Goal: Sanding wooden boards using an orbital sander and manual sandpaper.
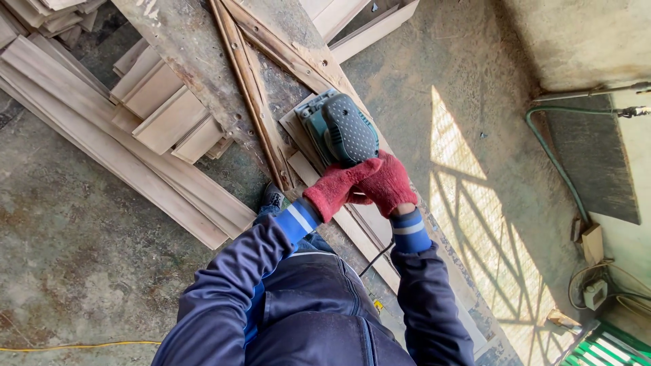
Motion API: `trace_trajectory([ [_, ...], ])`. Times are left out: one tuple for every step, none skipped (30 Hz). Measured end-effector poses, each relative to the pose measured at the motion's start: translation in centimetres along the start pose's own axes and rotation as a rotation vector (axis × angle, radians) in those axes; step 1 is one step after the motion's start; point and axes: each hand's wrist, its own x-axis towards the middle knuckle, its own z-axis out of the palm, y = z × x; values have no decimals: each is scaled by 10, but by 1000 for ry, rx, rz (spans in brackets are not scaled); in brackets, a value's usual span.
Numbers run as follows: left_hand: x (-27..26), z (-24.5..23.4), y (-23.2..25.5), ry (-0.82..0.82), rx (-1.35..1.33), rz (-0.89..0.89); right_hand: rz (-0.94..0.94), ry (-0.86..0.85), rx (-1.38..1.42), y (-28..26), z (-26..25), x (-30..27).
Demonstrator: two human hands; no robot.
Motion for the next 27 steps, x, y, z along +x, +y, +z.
trace_trajectory([
  [-1,-1,7,23,-13,6,2,-17,16,7,6,14],
  [-2,-1,14,47,-25,11,5,-34,32,15,11,28],
  [-3,-2,20,49,-27,9,6,-37,31,4,6,24],
  [-4,-3,25,63,-50,10,-46,-39,5,-7,1,19],
  [-4,-5,31,77,-74,12,-99,-40,-22,-19,-4,15],
  [-3,-7,33,79,-76,11,-99,-43,-23,-29,-9,13],
  [-2,-10,35,85,-115,-4,-113,-59,6,-39,-13,12],
  [0,-13,37,91,-153,-20,-128,-75,34,-49,-18,10],
  [-2,-13,41,94,-155,-17,-132,-78,34,-47,-16,14],
  [-3,-12,45,114,-207,-50,-136,-89,24,-46,-14,17],
  [-5,-12,48,132,-258,-86,-137,-98,16,-43,-12,19],
  [-3,-13,46,135,-258,-86,-138,-100,17,-44,-12,19],
  [-2,-14,44,121,-240,-52,-137,-100,35,-43,-13,19],
  [0,-15,41,106,-222,-18,-137,-99,52,-43,-13,18],
  [0,-12,43,105,-220,-21,-133,-98,55,-38,-10,21],
  [0,-11,44,103,-224,-39,-97,-70,47,-34,-7,25],
  [-1,-9,46,103,-233,-53,-66,-44,36,-31,-3,28],
  [7,-7,45,104,-234,-52,-68,-45,35,-29,-6,27],
  [15,-5,44,139,-231,-67,-36,-26,73,-27,-9,26],
  [22,-3,43,174,-229,-83,-5,-7,111,-25,-12,25],
  [25,-3,40,176,-235,-79,-9,-10,105,-24,-14,23],
  [29,-3,37,139,-176,-68,-8,25,97,-24,-17,21],
  [32,-3,34,102,-115,-58,-6,61,89,-23,-19,18],
  [31,-3,35,103,-121,-55,-9,58,84,-22,-19,20],
  [30,-2,35,104,-126,-83,-8,53,82,-20,-18,21],
  [30,-1,35,106,-131,-111,-6,47,80,-17,-18,23],
  [28,-5,36,105,-129,-112,-5,48,81,-21,-19,22],
])
